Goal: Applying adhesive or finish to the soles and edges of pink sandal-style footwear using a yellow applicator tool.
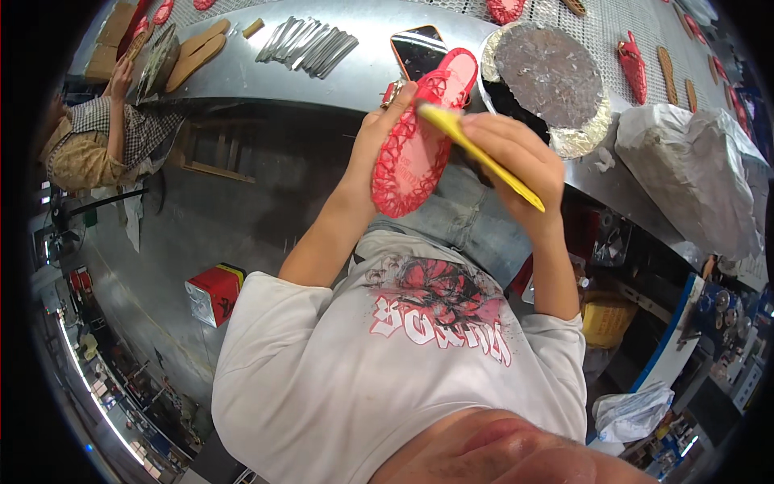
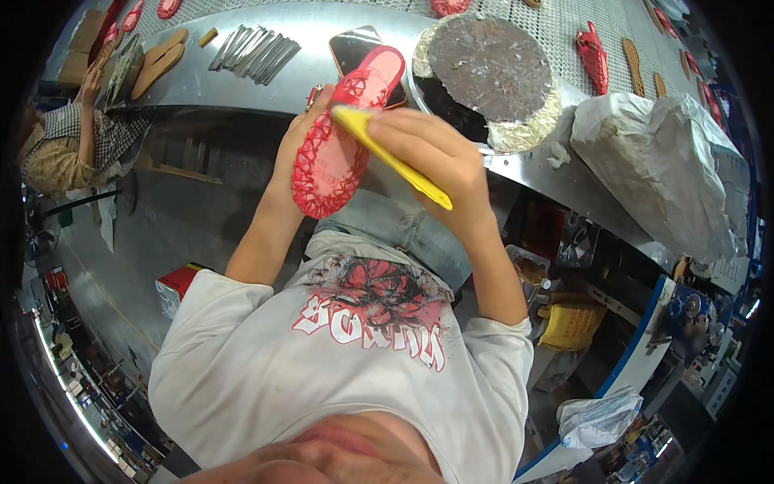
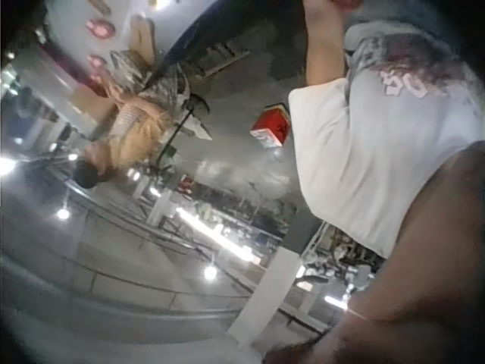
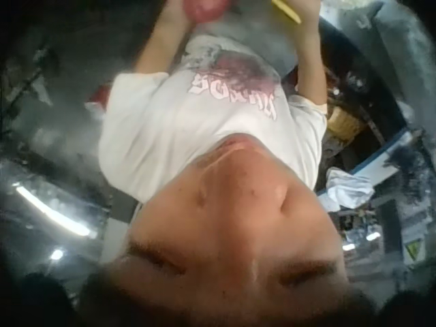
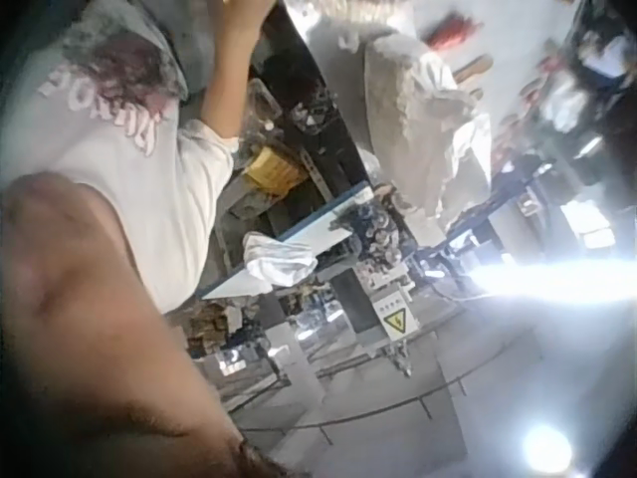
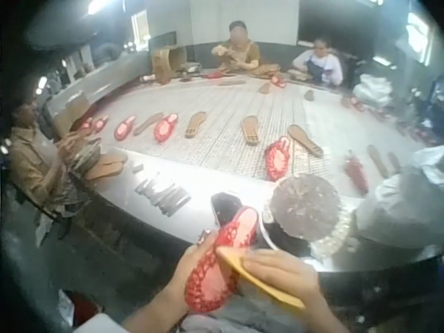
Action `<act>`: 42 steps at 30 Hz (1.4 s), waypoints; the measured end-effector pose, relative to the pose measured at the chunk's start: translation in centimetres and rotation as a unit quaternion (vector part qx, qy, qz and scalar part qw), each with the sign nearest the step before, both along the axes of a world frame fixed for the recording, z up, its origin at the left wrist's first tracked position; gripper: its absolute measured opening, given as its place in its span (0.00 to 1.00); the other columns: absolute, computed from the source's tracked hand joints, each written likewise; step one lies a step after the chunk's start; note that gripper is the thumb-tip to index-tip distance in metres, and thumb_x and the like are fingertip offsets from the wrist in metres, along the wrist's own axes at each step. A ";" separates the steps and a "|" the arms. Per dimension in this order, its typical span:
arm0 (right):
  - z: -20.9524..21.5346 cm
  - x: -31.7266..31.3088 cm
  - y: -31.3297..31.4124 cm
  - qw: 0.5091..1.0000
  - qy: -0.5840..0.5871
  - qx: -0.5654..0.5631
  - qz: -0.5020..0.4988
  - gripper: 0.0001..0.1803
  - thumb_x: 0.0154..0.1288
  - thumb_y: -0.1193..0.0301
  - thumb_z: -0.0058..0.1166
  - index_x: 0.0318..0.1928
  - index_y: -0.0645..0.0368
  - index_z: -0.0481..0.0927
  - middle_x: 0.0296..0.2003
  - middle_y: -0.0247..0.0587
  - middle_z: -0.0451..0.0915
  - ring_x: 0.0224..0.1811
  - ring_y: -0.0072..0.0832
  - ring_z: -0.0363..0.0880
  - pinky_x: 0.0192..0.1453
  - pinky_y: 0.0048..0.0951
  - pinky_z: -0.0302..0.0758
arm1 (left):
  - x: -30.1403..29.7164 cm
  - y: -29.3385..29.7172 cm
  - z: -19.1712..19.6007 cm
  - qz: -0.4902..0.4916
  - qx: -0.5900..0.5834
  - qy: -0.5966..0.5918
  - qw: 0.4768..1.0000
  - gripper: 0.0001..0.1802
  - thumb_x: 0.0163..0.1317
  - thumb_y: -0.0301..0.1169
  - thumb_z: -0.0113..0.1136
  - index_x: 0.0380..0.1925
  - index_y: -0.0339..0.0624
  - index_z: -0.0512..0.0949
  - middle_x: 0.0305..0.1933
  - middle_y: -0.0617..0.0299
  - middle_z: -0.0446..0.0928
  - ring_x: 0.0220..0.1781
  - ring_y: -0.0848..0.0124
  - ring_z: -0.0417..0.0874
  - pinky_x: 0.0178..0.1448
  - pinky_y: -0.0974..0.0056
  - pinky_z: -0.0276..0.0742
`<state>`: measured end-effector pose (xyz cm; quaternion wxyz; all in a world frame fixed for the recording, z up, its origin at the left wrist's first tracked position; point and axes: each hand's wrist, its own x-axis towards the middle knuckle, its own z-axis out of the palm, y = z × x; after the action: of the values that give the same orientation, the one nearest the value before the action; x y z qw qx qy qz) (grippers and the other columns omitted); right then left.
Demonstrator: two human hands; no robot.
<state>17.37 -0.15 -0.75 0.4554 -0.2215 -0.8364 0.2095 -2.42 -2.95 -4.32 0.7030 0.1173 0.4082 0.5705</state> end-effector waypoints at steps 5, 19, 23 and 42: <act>0.5 0.7 -1.5 0.971 -0.019 -0.116 0.208 0.15 0.59 0.72 0.58 0.43 0.70 0.83 0.44 0.51 0.85 0.48 0.44 0.86 0.54 0.36 0.81 | -0.7 0.0 0.0 -0.074 0.013 0.038 0.996 0.26 0.75 0.48 0.49 0.49 0.32 0.78 0.38 0.49 0.85 0.36 0.64 0.87 0.42 0.63 0.85; 1.5 -0.1 0.3 0.977 -0.080 -0.154 0.126 0.14 0.57 0.82 0.61 0.46 0.65 0.84 0.41 0.48 0.85 0.41 0.38 0.86 0.46 0.32 0.79 | -4.4 -1.7 -0.8 -0.048 0.037 -0.005 0.998 0.27 0.72 0.48 0.54 0.49 0.29 0.78 0.35 0.47 0.85 0.31 0.61 0.88 0.35 0.64 0.86; 4.3 -5.2 4.0 0.971 -0.076 -0.149 0.171 0.12 0.61 0.83 0.53 0.46 0.64 0.81 0.39 0.43 0.84 0.37 0.30 0.83 0.44 0.29 0.77 | -8.7 -3.7 -1.0 0.036 0.035 0.026 0.998 0.30 0.73 0.49 0.51 0.52 0.28 0.75 0.40 0.44 0.84 0.36 0.59 0.89 0.37 0.64 0.87; -5.6 -25.5 20.2 0.875 -0.464 0.115 0.077 0.10 0.64 0.67 0.59 0.44 0.53 0.83 0.42 0.34 0.81 0.41 0.40 0.83 0.43 0.40 0.80 | -12.3 -13.6 -7.5 0.101 -0.002 -0.218 0.971 0.36 0.70 0.50 0.51 0.64 0.29 0.66 0.56 0.37 0.77 0.48 0.57 0.86 0.49 0.56 0.85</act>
<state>-8.12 20.02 -6.35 0.0195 -0.1744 -0.9843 0.0188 -14.70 -16.59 -11.81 0.7140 -0.0530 0.2562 0.6495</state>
